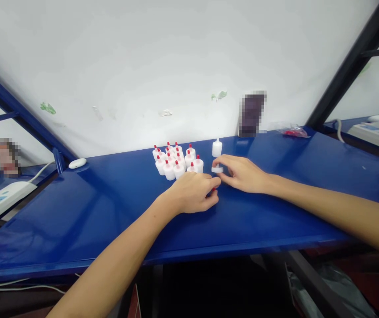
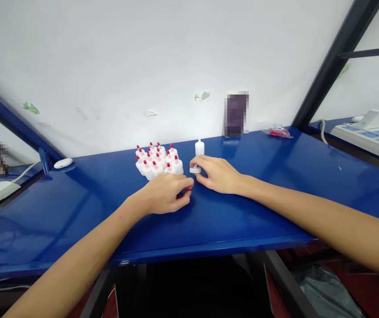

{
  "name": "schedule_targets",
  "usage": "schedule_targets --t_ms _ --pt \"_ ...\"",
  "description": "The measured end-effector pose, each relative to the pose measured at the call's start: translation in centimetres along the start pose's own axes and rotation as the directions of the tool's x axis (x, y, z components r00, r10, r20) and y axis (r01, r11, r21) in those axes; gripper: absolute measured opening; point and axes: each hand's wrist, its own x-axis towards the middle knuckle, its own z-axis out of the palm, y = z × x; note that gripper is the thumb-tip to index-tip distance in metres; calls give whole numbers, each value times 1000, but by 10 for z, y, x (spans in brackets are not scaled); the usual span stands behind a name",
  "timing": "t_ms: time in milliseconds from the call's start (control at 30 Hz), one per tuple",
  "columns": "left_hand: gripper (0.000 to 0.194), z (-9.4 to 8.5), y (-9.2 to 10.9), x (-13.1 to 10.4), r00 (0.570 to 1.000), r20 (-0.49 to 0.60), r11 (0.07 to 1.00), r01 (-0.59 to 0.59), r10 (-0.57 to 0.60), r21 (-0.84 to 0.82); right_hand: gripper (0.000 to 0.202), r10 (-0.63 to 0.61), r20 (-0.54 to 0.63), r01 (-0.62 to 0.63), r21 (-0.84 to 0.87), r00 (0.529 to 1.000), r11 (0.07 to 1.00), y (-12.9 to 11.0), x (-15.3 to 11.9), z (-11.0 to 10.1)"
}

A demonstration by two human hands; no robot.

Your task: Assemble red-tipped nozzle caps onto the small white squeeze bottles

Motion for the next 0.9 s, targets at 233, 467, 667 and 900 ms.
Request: schedule_targets --t_ms 233,467,667,900 --pt "16 -7 4 2 821 -528 922 -8 -215 -387 17 -233 -284 272 108 930 956 -7 -4 -10" --pt "16 2 6 4 882 -326 704 9 -340 -710 18 -455 -342 508 80 822 858 -16 -7 -10" --pt "21 8 7 6 914 -189 589 65 -359 -806 20 -441 -328 493 92 836 865 -13 -8 -8" --pt "24 21 -4 11 894 -140 559 139 -427 -817 20 -393 -343 462 149 853 874 -14 -9 -8"
